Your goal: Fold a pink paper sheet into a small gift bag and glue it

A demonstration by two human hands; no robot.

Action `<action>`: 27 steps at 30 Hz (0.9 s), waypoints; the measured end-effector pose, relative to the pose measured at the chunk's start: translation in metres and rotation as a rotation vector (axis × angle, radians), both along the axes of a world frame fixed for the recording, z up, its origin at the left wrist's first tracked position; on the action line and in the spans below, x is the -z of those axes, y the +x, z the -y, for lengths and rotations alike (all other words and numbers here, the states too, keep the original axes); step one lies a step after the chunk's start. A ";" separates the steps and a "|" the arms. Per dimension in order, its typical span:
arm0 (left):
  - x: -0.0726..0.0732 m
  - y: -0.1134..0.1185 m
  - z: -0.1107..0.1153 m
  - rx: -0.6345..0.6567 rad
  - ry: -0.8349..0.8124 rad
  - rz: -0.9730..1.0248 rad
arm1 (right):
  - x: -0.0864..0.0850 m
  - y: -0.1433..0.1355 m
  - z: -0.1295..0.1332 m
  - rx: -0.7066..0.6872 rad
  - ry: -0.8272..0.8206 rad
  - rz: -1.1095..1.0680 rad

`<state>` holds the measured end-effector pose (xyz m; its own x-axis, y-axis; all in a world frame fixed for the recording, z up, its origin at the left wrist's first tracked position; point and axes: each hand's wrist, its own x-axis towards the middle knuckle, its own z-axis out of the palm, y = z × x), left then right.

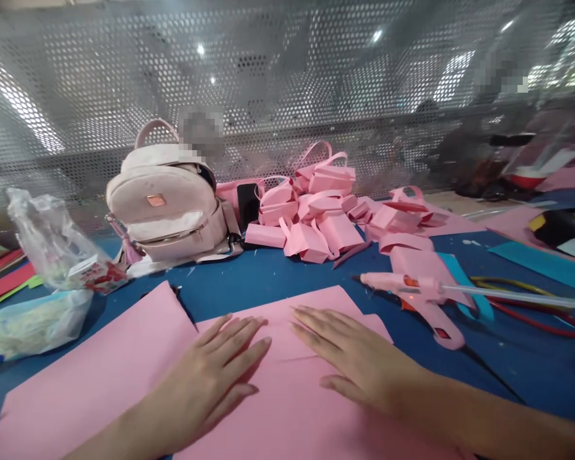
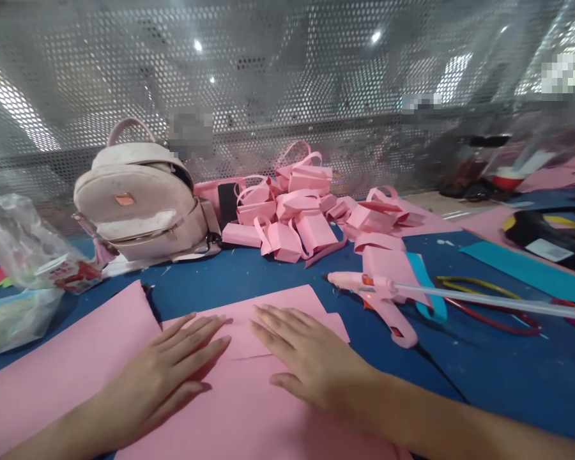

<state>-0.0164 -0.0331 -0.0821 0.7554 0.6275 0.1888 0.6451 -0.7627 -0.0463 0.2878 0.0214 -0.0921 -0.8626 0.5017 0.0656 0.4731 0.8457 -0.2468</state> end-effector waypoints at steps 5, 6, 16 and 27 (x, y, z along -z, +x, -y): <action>0.003 -0.001 -0.005 -0.018 0.069 -0.024 | -0.003 0.004 0.001 -0.031 -0.074 -0.065; 0.004 -0.001 -0.006 -0.012 0.083 -0.030 | -0.005 0.004 0.001 -0.041 -0.084 -0.070; 0.014 -0.004 -0.013 0.044 0.203 -0.080 | -0.001 0.001 0.001 -0.033 0.039 -0.038; 0.015 -0.005 -0.016 0.058 0.239 -0.077 | 0.000 0.000 0.000 -0.047 0.127 -0.039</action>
<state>-0.0212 -0.0171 -0.0969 0.8065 0.5277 0.2665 0.5885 -0.7596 -0.2769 0.2878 0.0213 -0.0926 -0.8806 0.4459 0.1602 0.4239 0.8925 -0.1540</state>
